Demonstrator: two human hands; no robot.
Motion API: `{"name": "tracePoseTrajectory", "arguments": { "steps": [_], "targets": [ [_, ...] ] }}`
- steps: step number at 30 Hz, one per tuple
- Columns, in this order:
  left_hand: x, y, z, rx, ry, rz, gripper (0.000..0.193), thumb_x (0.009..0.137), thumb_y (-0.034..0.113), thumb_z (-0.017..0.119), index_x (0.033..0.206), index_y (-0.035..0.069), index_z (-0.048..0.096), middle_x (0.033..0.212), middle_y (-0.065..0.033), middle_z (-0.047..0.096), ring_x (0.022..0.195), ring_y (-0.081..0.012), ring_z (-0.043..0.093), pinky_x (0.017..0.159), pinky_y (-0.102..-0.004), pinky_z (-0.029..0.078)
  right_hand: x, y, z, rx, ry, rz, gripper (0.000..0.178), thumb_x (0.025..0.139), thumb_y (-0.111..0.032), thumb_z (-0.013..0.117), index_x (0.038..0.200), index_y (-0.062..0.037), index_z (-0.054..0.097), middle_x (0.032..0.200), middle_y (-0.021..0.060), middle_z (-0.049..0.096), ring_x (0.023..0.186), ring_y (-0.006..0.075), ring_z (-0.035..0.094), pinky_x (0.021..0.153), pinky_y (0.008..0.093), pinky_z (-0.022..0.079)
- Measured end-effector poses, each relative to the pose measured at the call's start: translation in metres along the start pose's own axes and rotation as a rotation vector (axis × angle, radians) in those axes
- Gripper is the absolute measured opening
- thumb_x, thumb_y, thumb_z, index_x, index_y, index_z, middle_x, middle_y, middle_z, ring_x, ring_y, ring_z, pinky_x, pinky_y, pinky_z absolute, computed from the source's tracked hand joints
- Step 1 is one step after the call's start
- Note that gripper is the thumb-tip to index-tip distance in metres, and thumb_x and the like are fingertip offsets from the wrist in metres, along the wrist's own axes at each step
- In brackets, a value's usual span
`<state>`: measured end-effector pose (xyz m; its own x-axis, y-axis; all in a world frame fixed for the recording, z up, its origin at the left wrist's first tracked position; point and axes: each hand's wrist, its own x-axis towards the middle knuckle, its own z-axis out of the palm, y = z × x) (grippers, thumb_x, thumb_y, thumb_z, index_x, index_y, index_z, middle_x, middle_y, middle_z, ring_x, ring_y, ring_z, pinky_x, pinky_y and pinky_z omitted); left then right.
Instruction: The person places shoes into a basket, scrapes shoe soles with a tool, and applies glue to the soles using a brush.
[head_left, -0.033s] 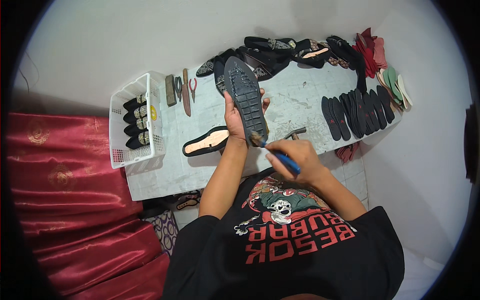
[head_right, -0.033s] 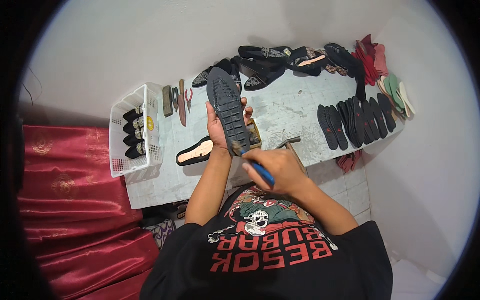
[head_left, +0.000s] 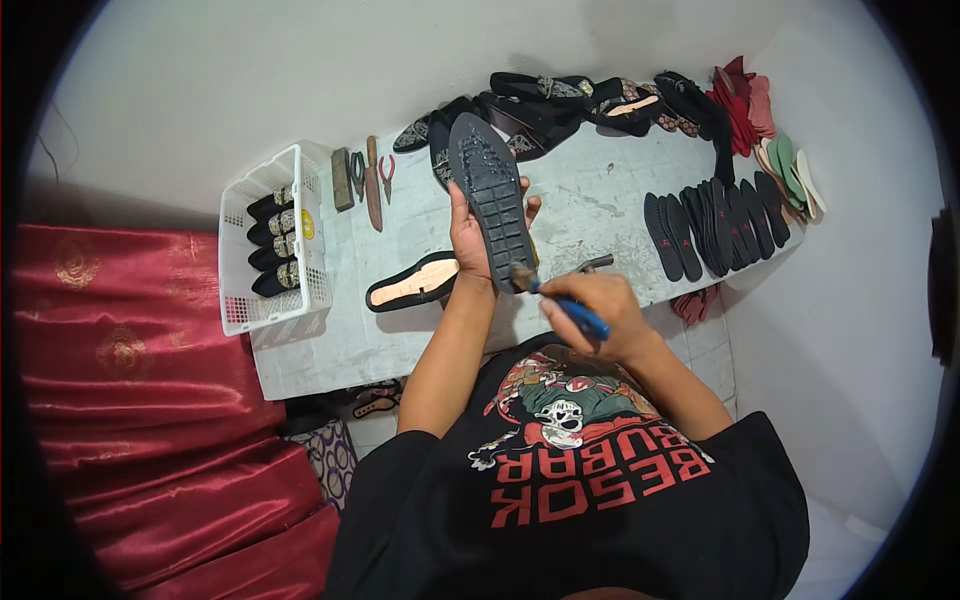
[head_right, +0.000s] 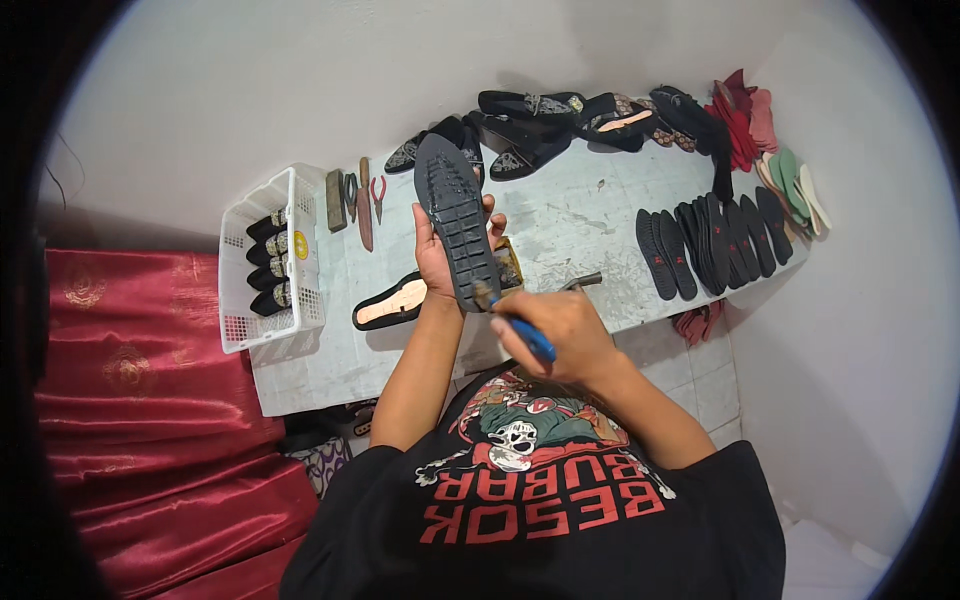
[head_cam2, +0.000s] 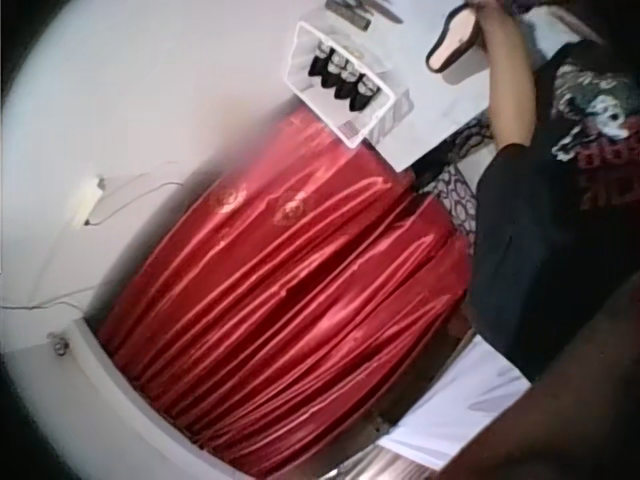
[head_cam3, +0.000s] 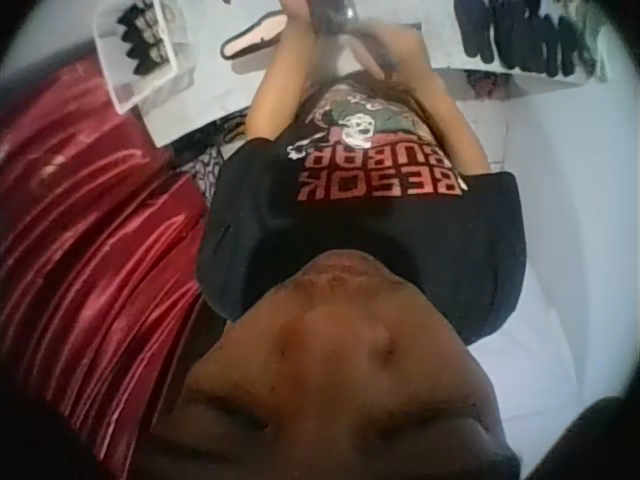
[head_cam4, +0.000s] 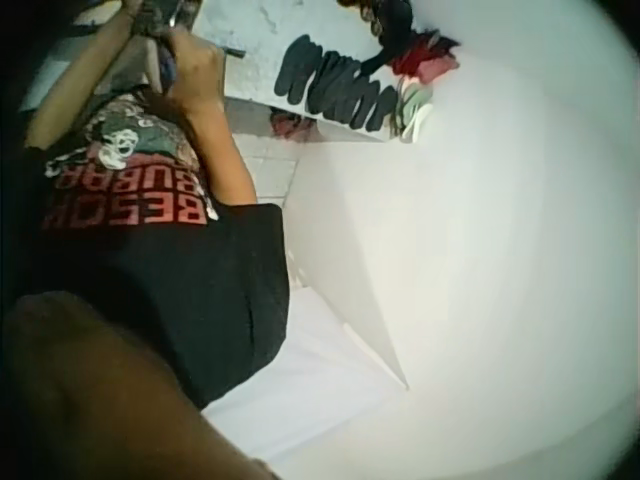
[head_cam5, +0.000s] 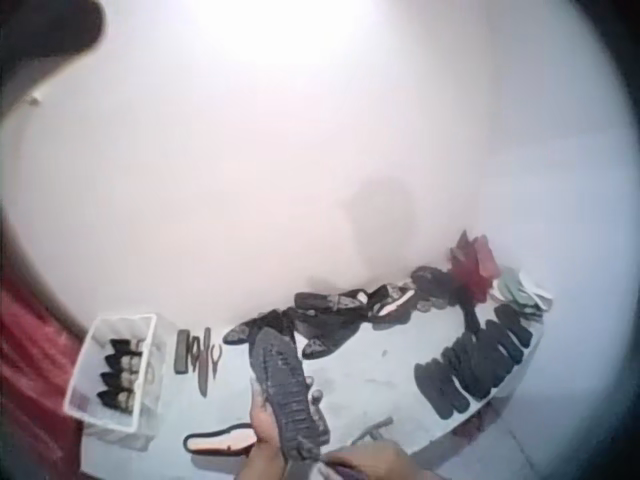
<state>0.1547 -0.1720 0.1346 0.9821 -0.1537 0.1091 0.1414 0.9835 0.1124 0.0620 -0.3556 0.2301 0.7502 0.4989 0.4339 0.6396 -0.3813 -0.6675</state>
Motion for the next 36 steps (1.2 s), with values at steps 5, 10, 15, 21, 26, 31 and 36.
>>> {"name": "tracePoseTrajectory", "arguments": {
  "steps": [5, 10, 15, 21, 26, 31, 36],
  "targets": [
    [-0.001, 0.006, -0.022, 0.041, -0.255, -0.156, 0.072, 0.106, 0.063, 0.032, 0.156, 0.011, 0.041, 0.147, -0.013, 0.056, 0.113, -0.0324, 0.062, 0.101, -0.0514, 0.047, 0.024, 0.01, -0.007, 0.02, 0.213, 0.055, 0.017, 0.088, -0.011, 0.074, 0.102, -0.0037, 0.069, 0.08, 0.0148, 0.071, 0.067, 0.0302, 0.072, 0.061, 0.0373, 0.055],
    [0.004, 0.0, 0.006, 0.076, -0.007, -0.032, 0.072, 0.107, 0.062, 0.031, 0.141, 0.002, 0.053, 0.119, -0.0216, 0.068, 0.102, -0.0346, 0.069, 0.089, -0.0428, 0.061, 0.011, 0.016, -0.001, -0.009, 0.127, 0.075, 0.014, 0.088, -0.011, 0.073, 0.099, -0.0041, 0.067, 0.076, 0.0146, 0.07, 0.065, 0.0311, 0.071, 0.062, 0.0389, 0.055],
    [0.003, -0.001, 0.005, 0.221, -0.089, -0.075, 0.071, 0.108, 0.06, 0.03, 0.14, 0.001, 0.055, 0.122, -0.0196, 0.069, 0.106, -0.029, 0.07, 0.096, -0.0423, 0.059, 0.014, 0.02, -0.017, 0.015, 0.205, 0.059, 0.01, 0.087, -0.008, 0.071, 0.095, -0.0031, 0.067, 0.074, 0.014, 0.069, 0.063, 0.03, 0.071, 0.059, 0.0361, 0.054],
    [-0.008, -0.029, 0.001, 0.13, -0.006, -0.233, 0.071, 0.108, 0.061, 0.03, 0.14, 0.003, 0.056, 0.129, -0.0138, 0.069, 0.114, -0.0283, 0.069, 0.106, -0.0466, 0.053, 0.051, 0.03, -0.04, -0.008, 0.408, 0.079, 0.016, 0.091, -0.013, 0.072, 0.102, -0.0034, 0.066, 0.077, 0.0153, 0.07, 0.065, 0.03, 0.071, 0.06, 0.0376, 0.054],
    [-0.004, -0.023, -0.014, 0.142, 0.003, -0.18, 0.071, 0.107, 0.063, 0.031, 0.143, 0.006, 0.053, 0.13, -0.0155, 0.066, 0.116, -0.0313, 0.065, 0.103, -0.0461, 0.055, 0.019, 0.032, -0.014, -0.083, 0.311, 0.058, 0.017, 0.088, -0.015, 0.073, 0.101, -0.0049, 0.066, 0.075, 0.015, 0.069, 0.064, 0.0318, 0.071, 0.06, 0.0398, 0.054],
    [-0.006, -0.018, 0.002, 0.0, -0.119, -0.192, 0.08, 0.104, 0.069, 0.031, 0.153, 0.006, 0.043, 0.133, -0.0187, 0.063, 0.114, -0.0364, 0.059, 0.095, -0.046, 0.054, -0.005, 0.016, -0.001, -0.008, 0.138, 0.118, 0.017, 0.085, -0.011, 0.072, 0.099, -0.0027, 0.065, 0.074, 0.0148, 0.069, 0.063, 0.0315, 0.07, 0.059, 0.0397, 0.055],
    [-0.012, -0.021, 0.005, -0.002, -0.001, -0.206, 0.077, 0.105, 0.068, 0.032, 0.15, 0.006, 0.046, 0.128, -0.0197, 0.06, 0.108, -0.034, 0.058, 0.088, -0.0448, 0.06, -0.003, 0.026, -0.01, 0.045, 0.024, 0.069, 0.017, 0.083, -0.009, 0.072, 0.096, -0.0016, 0.064, 0.071, 0.0136, 0.067, 0.062, 0.0317, 0.069, 0.058, 0.04, 0.055]
  ]
}}
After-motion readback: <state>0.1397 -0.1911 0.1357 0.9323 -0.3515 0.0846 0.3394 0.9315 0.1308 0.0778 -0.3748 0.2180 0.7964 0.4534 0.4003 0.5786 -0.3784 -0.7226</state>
